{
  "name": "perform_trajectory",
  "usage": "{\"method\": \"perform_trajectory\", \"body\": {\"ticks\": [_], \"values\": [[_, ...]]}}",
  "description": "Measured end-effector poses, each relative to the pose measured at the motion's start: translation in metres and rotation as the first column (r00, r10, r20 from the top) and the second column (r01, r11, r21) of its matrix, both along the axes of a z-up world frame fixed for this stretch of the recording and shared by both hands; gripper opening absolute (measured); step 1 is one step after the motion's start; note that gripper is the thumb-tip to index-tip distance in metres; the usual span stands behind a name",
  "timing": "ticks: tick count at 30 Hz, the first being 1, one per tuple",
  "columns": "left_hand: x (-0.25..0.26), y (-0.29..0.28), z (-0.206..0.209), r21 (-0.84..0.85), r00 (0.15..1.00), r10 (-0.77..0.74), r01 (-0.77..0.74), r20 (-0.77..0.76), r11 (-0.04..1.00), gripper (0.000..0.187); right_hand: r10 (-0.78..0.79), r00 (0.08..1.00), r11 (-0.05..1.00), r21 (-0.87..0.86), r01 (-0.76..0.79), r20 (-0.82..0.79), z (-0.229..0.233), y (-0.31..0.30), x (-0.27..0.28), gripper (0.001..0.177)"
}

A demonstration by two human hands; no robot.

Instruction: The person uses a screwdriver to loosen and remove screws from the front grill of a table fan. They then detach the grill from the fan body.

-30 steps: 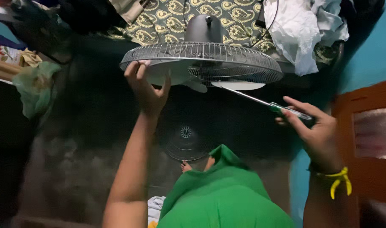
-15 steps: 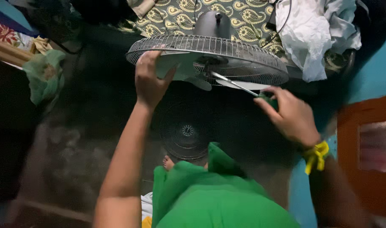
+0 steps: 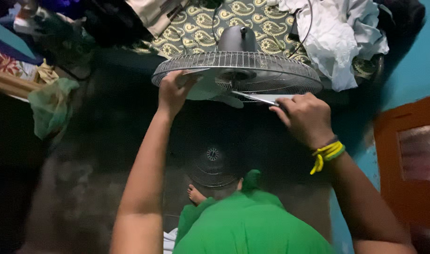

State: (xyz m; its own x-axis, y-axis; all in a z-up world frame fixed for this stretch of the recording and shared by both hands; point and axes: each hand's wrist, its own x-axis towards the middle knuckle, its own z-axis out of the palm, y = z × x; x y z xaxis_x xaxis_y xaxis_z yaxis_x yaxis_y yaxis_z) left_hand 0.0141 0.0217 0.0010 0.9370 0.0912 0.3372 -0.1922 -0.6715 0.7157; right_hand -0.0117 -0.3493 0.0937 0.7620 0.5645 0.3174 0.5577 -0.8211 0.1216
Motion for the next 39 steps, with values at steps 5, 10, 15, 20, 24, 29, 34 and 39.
{"method": "perform_trajectory", "body": {"ticks": [5, 10, 15, 20, 24, 29, 34, 39], "values": [[-0.055, 0.008, -0.031, 0.009, 0.848, 0.196, -0.23, 0.493, 0.973, 0.03, -0.101, 0.993, 0.976, 0.185, 0.112, -0.068, 0.008, -0.084, -0.005, 0.03], [-0.06, 0.033, -0.042, -0.084, 0.761, 0.4, -0.419, 0.511, 0.904, 0.056, -0.297, 0.877, 0.672, 0.569, 0.474, -0.378, -0.032, -0.158, 0.041, 0.039], [0.005, 0.06, -0.035, -0.593, 0.98, 0.081, 0.042, 0.179, 0.804, 0.073, 0.205, 0.917, 0.438, 0.87, 0.227, -0.343, -0.092, -0.138, 0.124, 0.024], [0.028, 0.06, -0.045, -0.711, 0.998, 0.057, -0.023, 0.024, 0.703, 0.061, 0.242, 0.845, 0.397, 0.843, 0.362, -0.477, -0.11, -0.104, 0.113, 0.044], [0.045, 0.073, -0.067, -0.704, 1.0, 0.008, 0.004, 0.014, 0.71, 0.056, 0.077, 0.893, 0.243, 0.877, 0.415, -0.444, -0.102, -0.079, 0.062, 0.054], [0.075, 0.101, -0.067, -0.66, 0.991, -0.128, 0.117, 0.031, 0.742, 0.053, -0.142, 0.93, 0.317, 0.874, 0.367, -0.339, -0.091, -0.028, -0.004, 0.064], [0.11, 0.116, -0.023, -0.784, 0.946, -0.325, 0.208, 0.009, 0.585, 0.053, -0.338, 0.936, 0.704, 0.633, 0.322, -0.101, -0.091, 0.012, -0.031, 0.068], [0.137, 0.128, -0.018, -0.669, 0.891, -0.442, 0.392, 0.106, 0.631, 0.06, -0.406, 0.9, 0.467, 0.812, 0.351, -0.155, -0.09, 0.057, -0.058, 0.062]]}}
